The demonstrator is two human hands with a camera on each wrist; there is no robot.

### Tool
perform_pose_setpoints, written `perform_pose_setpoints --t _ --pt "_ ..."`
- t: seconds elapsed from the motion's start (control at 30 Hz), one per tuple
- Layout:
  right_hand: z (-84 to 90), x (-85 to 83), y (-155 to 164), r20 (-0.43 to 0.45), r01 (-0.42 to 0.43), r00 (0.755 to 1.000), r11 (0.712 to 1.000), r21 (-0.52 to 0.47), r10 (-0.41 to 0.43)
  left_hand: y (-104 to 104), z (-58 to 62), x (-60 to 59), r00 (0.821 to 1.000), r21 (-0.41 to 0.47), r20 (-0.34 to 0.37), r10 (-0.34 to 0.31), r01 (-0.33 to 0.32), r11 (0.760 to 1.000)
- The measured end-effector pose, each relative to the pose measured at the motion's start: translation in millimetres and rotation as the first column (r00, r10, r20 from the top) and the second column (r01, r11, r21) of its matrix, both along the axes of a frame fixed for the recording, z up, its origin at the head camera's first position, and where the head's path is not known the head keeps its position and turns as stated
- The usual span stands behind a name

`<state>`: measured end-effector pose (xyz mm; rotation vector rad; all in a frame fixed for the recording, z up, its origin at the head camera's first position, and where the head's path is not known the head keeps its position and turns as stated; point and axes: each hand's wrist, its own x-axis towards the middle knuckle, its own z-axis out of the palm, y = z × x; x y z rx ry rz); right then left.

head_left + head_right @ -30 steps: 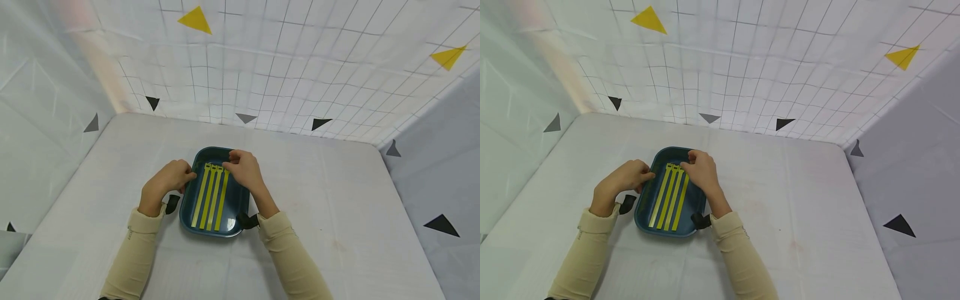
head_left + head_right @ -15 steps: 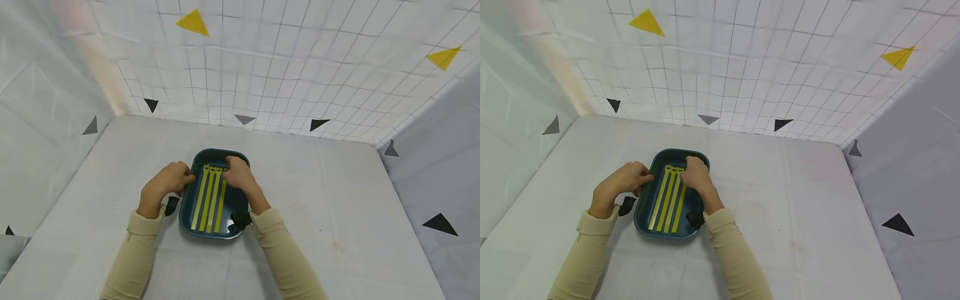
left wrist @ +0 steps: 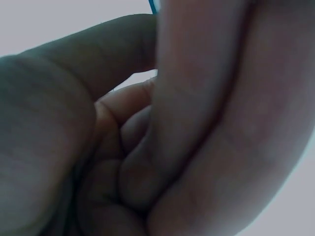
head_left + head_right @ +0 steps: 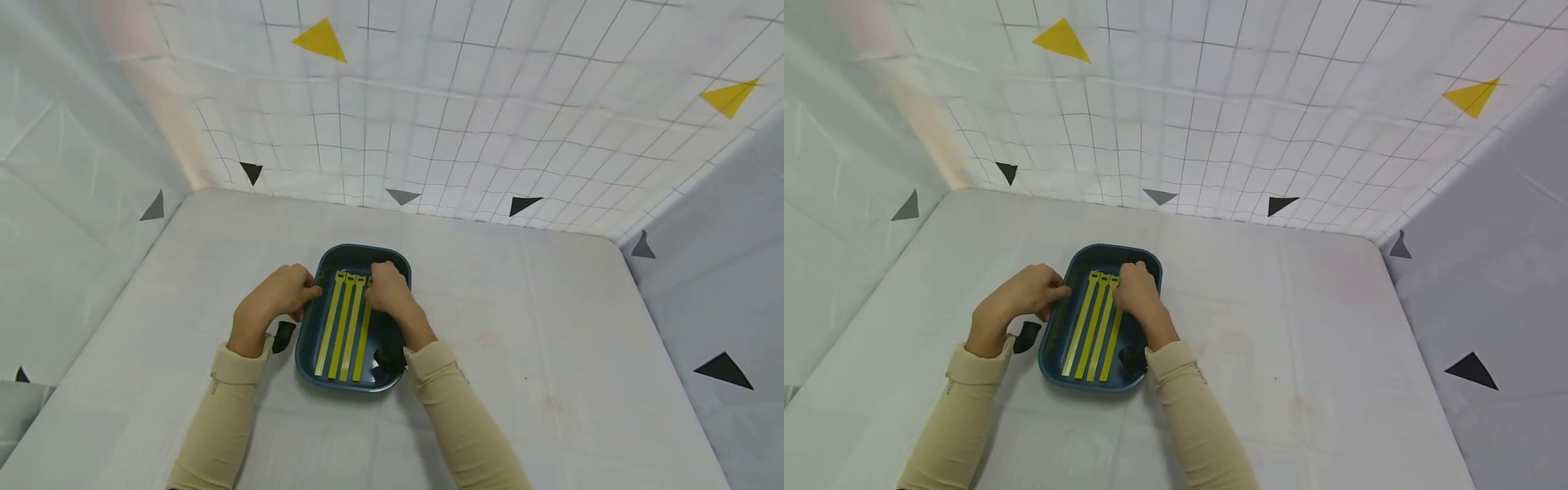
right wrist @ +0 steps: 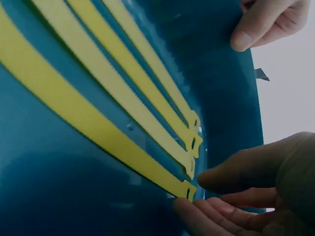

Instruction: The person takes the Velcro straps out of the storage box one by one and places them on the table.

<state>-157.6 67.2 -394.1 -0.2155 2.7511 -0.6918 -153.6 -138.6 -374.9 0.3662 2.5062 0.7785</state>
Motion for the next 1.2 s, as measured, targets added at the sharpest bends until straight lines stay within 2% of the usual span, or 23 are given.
perform_pose_setpoints --t 0.17,0.43,0.83,1.2 --pt "-7.1 -1.9 -3.8 0.032 -0.003 0.999 0.997 0.08 0.0 1.7 -0.9 0.1 1.0 -0.011 0.008 0.003 -0.003 1.0" --pt "-15.7 -3.1 -3.5 0.031 0.021 0.999 0.998 0.06 -0.023 1.9 0.7 0.3 1.0 -0.004 -0.005 -0.007 0.007 1.0" --pt "-17.6 -1.5 -6.3 0.035 0.035 0.999 0.998 0.043 -0.036 -0.1 0.2 0.6 1.0 -0.014 -0.007 -0.009 0.009 1.0" --pt "-17.3 -2.0 -8.7 0.102 0.047 0.993 0.998 0.052 -0.052 0.3 -1.3 -0.7 1.0 -0.013 -0.003 -0.001 0.001 1.0"
